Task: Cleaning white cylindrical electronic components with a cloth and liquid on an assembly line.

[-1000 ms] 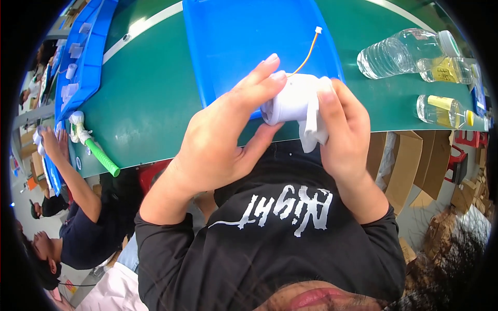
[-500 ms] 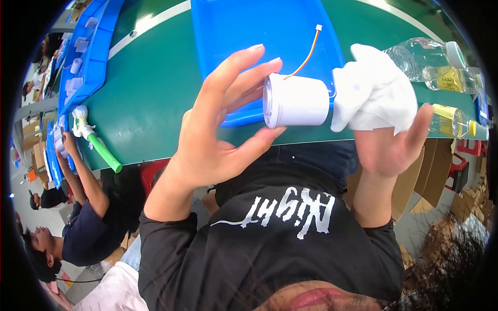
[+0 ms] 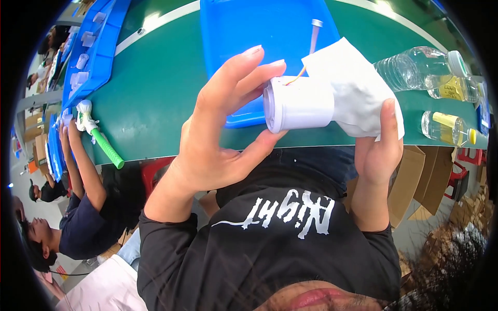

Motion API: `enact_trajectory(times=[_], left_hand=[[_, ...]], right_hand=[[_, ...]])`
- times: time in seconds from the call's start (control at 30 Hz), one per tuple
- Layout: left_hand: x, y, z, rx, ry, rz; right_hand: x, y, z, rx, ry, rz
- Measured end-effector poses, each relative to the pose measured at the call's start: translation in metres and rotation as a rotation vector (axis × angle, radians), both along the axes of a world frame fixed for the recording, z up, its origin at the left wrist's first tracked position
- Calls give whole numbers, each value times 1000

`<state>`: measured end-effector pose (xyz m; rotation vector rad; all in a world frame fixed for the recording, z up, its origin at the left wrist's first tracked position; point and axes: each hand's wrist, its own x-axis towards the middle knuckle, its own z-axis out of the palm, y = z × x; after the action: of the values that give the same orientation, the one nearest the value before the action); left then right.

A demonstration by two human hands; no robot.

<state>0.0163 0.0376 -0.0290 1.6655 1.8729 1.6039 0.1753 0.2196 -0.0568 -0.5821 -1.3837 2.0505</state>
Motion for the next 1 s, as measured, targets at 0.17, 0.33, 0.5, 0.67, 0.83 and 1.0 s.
enact_trajectory(times=[0.17,0.33,0.5,0.67,0.83,1.0], left_hand=[[-3,0,-9,75,-72,-26],[-5,0,-11,61,-68,-24],[-5,-1,-12,41,-72,-16],[-5,2,-8,14,-67,-8],[-5,9,-10,-26,-109,13],[-6,6,-8,12,-118,10]], right_hand=[[2,7,-10,-168,20,-49],[5,3,-13,-217,8,-31],[9,4,-21,-176,-28,-10],[10,4,-20,-107,-61,2],[-6,-12,-2,537,5,33],[-25,-26,11,1432,-81,105]])
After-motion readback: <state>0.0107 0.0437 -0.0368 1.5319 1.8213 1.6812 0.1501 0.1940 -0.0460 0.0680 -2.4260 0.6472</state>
